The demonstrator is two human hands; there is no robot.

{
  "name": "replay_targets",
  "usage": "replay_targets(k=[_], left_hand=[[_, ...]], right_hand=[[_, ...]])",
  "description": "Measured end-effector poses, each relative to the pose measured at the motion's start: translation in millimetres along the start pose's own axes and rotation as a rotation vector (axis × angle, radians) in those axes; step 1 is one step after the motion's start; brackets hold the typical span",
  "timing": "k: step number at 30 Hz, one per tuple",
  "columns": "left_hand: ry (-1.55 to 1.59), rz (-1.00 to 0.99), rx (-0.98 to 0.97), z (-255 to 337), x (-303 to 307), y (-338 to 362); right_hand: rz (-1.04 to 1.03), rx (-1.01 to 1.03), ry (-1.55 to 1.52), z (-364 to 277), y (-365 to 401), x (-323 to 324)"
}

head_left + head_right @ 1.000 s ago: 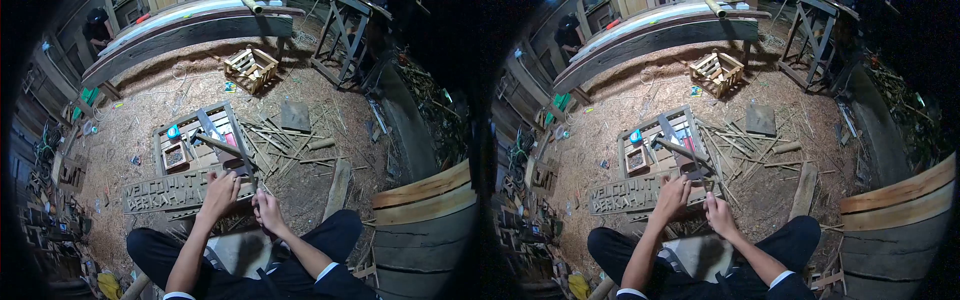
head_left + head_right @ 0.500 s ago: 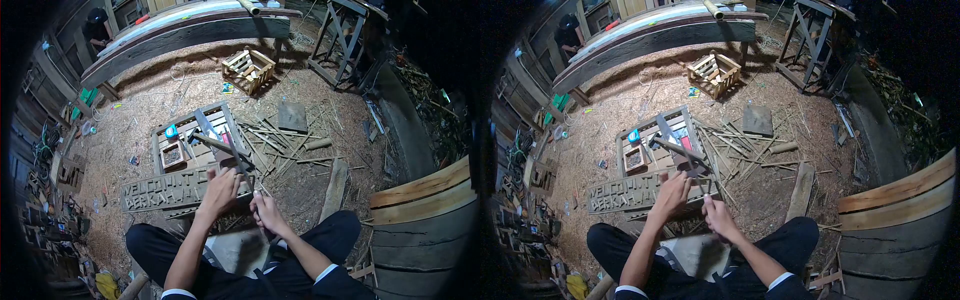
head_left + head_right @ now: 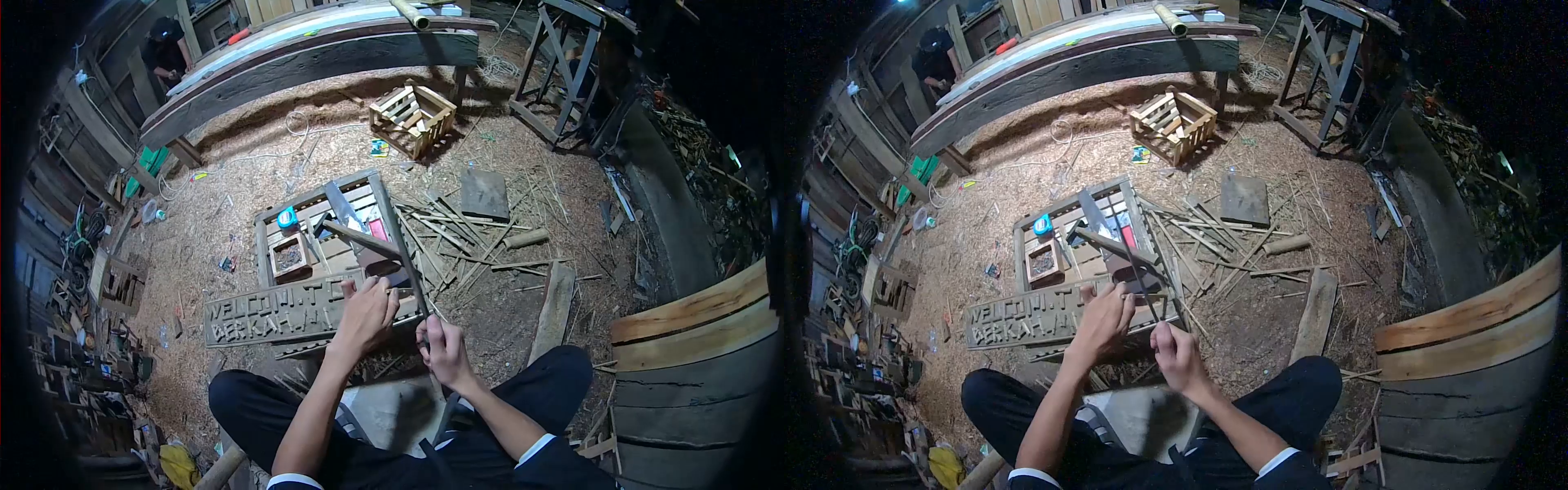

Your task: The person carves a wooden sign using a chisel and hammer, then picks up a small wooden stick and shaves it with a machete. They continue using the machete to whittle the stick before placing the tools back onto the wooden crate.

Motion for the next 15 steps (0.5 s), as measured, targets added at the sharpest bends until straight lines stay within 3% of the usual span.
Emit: replay_targets(k=[2, 3, 4, 6, 7, 11, 15], left_hand=[[0.015, 0.087, -0.022, 3.9, 0.7, 0.5], [0.016, 0.073, -0.018, 3.3, 0.7, 0.0], [0.015, 0.074, -0.026, 4.0, 2.2, -0.1], [0.017, -0.015, 0.09, -3.1, 2.9, 1.1], [-0.034, 0.073, 0.016, 1.0, 1.5, -0.7], [0.039, 0.118, -0.004, 8.6, -3.5, -7.5], [0.008, 0.067, 0.077, 2.0, 1.8, -6.1]], right_hand=[[0.071, -0.019, -0.054, 6.0, 7.3, -3.5], [-0.003, -0.148, -0.017, 15.0, 4.0, -4.7], [0.003, -0.143, -0.02, 16.4, 3.8, -1.4], [-0.03, -0.422, -0.206, 25.2, 4.4, -2.5], [-0.018, -0.326, -0.24, 18.2, 3.7, -2.5], [0.052, -0.111, -0.294, -2.2, 13.8, -3.3], [-0.012, -0.41, -0.256, 29.4, 2.7, -8.5]])
Point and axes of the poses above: each hand's wrist, its own y-axis away from the middle knuckle, its own x-axis out of the back of the hand, z = x × y, the point moved 4 cm from there along -y, towards the middle knuckle, and after that the axes turned 2 degrees about -x, right-handed, at the moved point
